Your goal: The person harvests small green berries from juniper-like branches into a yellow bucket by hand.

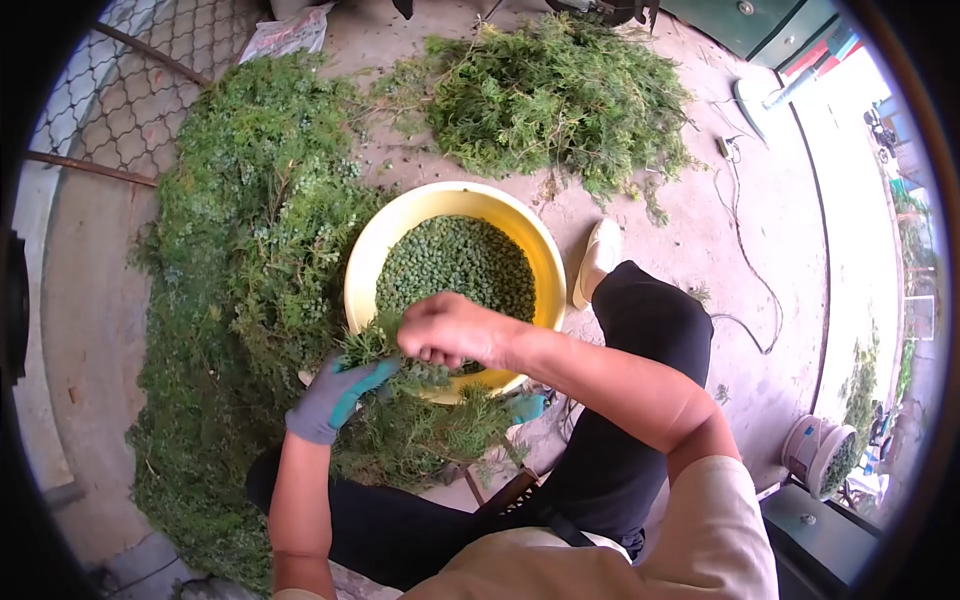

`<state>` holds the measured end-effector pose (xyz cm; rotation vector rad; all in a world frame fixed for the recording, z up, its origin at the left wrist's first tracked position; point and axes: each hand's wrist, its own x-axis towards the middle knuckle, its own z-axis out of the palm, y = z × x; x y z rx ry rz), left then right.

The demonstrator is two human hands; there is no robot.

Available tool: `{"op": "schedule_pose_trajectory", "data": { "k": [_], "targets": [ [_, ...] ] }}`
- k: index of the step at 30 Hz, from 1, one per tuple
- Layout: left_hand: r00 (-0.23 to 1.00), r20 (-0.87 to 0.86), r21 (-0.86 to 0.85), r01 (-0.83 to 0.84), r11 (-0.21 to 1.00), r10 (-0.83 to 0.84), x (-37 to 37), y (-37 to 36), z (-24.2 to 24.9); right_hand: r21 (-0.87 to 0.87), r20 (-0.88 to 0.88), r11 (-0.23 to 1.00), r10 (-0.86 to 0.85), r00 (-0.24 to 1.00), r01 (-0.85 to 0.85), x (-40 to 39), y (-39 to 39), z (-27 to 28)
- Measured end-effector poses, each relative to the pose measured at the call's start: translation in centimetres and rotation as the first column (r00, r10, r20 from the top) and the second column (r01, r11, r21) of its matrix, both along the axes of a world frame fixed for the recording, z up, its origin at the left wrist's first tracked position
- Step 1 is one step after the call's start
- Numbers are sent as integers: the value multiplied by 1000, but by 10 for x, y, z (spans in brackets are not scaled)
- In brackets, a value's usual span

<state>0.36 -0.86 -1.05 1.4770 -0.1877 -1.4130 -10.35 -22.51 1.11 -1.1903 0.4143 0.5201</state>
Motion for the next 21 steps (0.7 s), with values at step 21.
{"op": "schedule_pose_trajectory", "data": {
  "k": [21],
  "targets": [
    [796, 539, 101, 263, 959, -275, 11, 4, 15, -195, 240, 979, -10, 971, 59, -5, 12, -49]
  ]
}}
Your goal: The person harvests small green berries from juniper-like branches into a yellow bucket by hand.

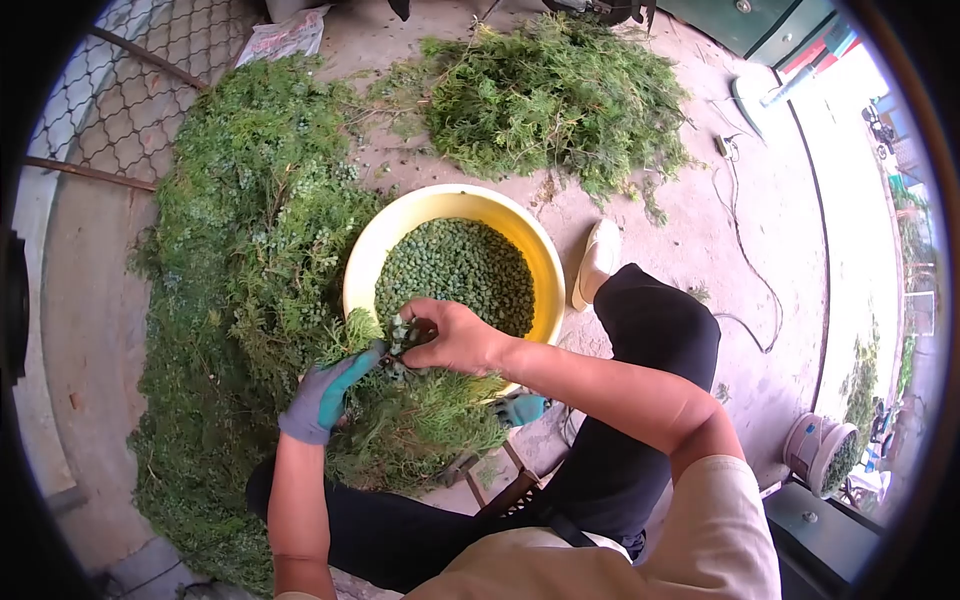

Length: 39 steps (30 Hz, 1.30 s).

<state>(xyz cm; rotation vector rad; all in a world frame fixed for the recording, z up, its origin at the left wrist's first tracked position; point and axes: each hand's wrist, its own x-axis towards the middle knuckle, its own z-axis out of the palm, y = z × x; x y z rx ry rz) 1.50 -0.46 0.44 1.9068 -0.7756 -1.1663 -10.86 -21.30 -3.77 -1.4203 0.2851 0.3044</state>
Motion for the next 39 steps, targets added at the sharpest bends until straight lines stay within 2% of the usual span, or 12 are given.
{"op": "schedule_pose_trajectory", "data": {
  "k": [1, 5, 6, 7, 10, 15, 19, 25, 28, 30, 37, 39],
  "targets": [
    [893, 347, -53, 323, 945, -286, 6, 8, -7, -15, 57, 999, -30, 998, 31, 0, 2, 2],
    [647, 590, 99, 536, 838, -483, 15, 0, 4, -189, 233, 980, -15, 972, 60, 0, 7, 11],
    [998, 58, 32, 35, 999, -37, 7, -24, 32, -207, 294, 973, -41, 955, 105, 1, 9, 11],
    [742, -447, 261, -426, 866, 500, 1, -36, 48, -221, 352, 964, -63, 934, 149, 1, 10, 13],
    [776, -451, 118, -437, 892, 440, 9, -28, 10, -275, 201, 941, -147, 968, 200, 7, 6, 36],
    [621, -639, 13, -580, 814, 453, 20, -10, -21, -397, 379, 829, -243, 893, 394, 6, -1, 40],
    [657, -609, 5, -558, 830, 445, 16, -9, -21, -350, 415, 827, -283, 865, 439, 5, -8, 43],
    [776, -455, 36, -473, 880, 436, 7, -24, -10, -492, 480, 827, -2, 877, 271, 6, -3, 45],
    [730, -486, 129, -484, 866, 480, 4, -27, -5, -556, 405, 794, 0, 914, 246, 8, 0, 40],
    [819, -420, 54, -406, 912, 390, 2, -23, -12, -603, 410, 762, 42, 911, 236, 11, 0, 39],
    [776, -531, -5, -404, 915, 340, 2, -18, -22, -756, 314, 640, 170, 934, 137, 14, 11, 38],
    [870, -389, 17, -322, 947, 303, 2, -19, -15, -726, 330, 678, 197, 923, 115, 13, 8, 36]
  ]
}}
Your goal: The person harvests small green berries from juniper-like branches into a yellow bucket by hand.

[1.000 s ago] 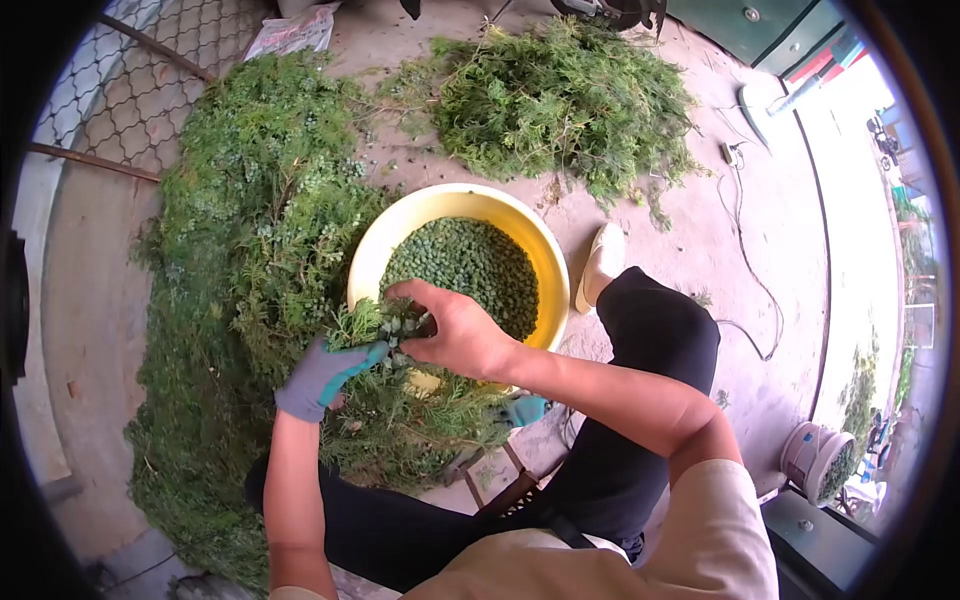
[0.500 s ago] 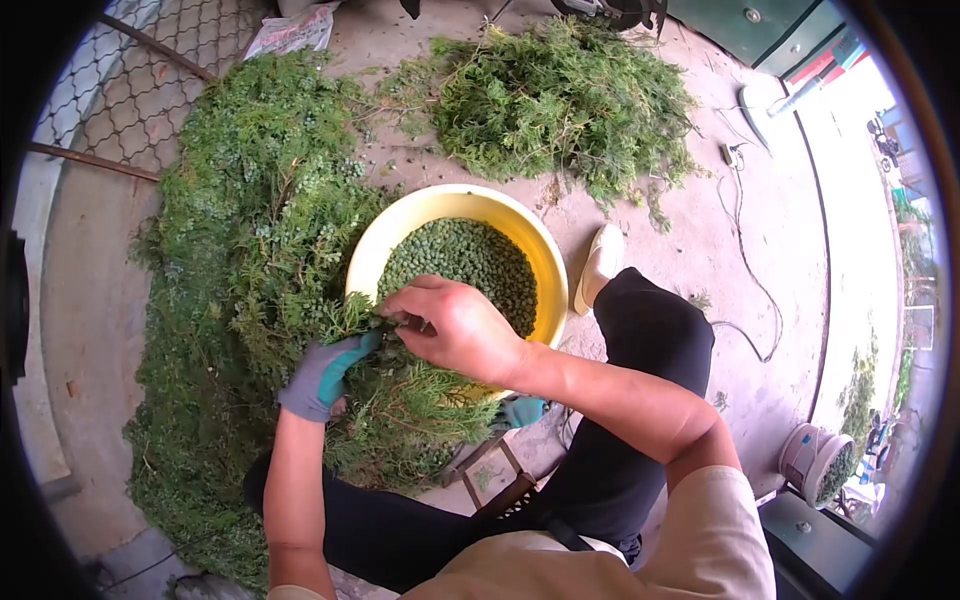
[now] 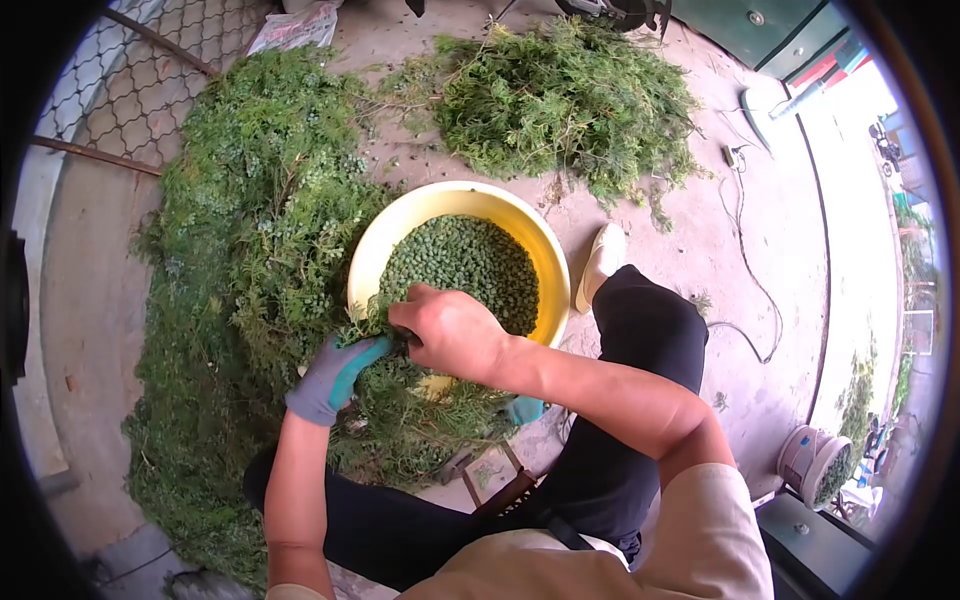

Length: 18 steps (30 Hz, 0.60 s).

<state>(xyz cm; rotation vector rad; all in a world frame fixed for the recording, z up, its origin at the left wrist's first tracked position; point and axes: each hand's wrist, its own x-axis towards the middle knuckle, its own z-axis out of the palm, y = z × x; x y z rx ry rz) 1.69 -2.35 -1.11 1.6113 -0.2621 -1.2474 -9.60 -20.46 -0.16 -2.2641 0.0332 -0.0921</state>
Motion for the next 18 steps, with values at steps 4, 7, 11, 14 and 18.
{"op": "schedule_pose_trajectory", "data": {
  "k": [4, 7, 11, 14, 18],
  "targets": [
    [999, 42, -108, 11, 994, -6, -2, 12, -9, 90, 68, 995, 42, 997, -48, -2, -1, -11],
    [993, -93, -133, -90, 987, 78, -2, 12, -8, 118, 123, 992, 26, 992, -41, 1, -4, -13],
    [999, -38, -5, -28, 1000, 28, -5, -2, 27, 837, -465, 345, 37, 884, 426, 5, -21, -6],
    [1000, 12, -54, 20, 998, -19, -2, 13, 16, 919, -390, -49, 39, 920, 392, 6, -37, -19],
    [647, 612, 184, 443, 878, -455, 6, 27, 16, 951, -310, -5, 4, 951, 310, 6, -63, 10]
  ]
}}
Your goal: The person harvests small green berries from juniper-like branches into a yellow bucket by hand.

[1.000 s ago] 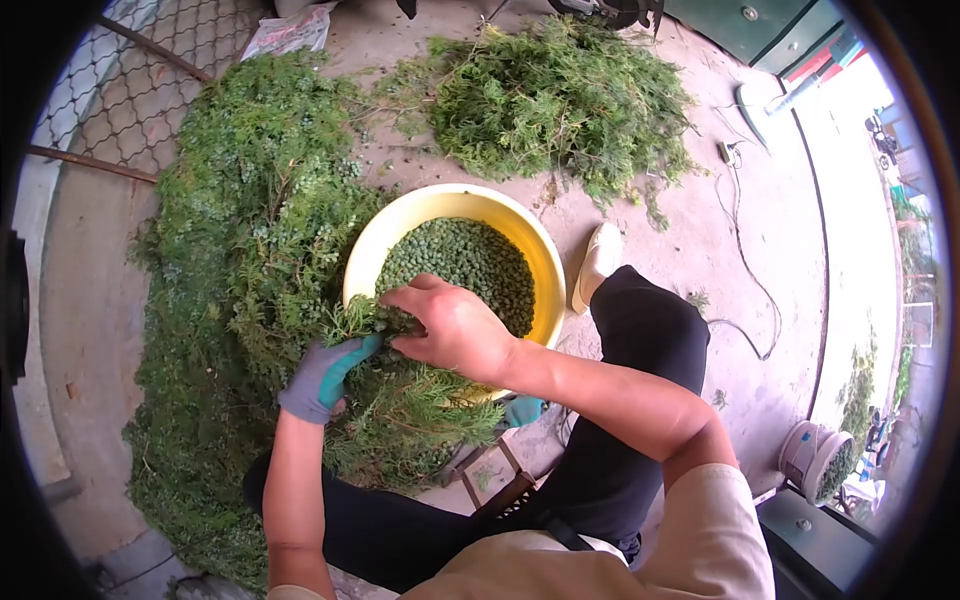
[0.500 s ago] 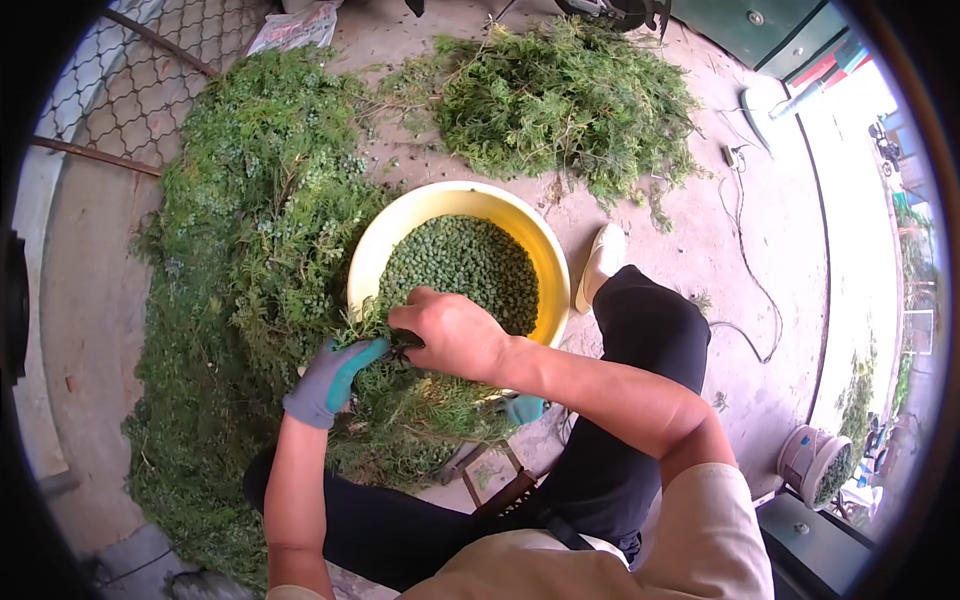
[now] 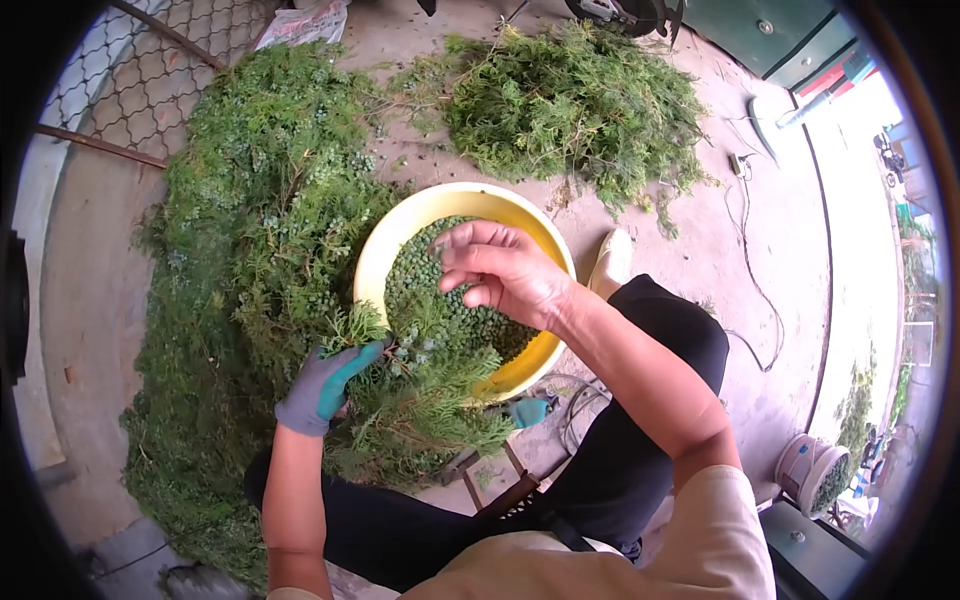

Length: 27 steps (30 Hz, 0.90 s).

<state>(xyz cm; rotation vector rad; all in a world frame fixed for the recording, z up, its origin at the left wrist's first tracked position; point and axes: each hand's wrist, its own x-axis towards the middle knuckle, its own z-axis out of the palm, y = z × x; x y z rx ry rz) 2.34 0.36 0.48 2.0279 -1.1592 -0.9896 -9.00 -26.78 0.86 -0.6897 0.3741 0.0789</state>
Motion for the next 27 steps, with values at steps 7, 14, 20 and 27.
{"op": "schedule_pose_trajectory", "data": {
  "k": [7, 14, 20, 27],
  "targets": [
    [541, -704, 194, -478, 857, 461, -8, -10, -9, -796, -125, 541, 292, 948, -272, -9, 34, -10],
    [306, -808, 234, -617, 751, 503, -17, -15, -2, -789, -221, 471, 383, 897, -395, -8, 48, -14],
    [340, -793, 240, -589, 772, 506, -17, -17, 3, -635, -320, 609, 352, 880, -475, -9, 50, -14],
    [260, -774, 331, -610, 720, 577, -17, -11, 3, -355, -329, 906, 109, 938, -230, -2, 11, -16]
  ]
}}
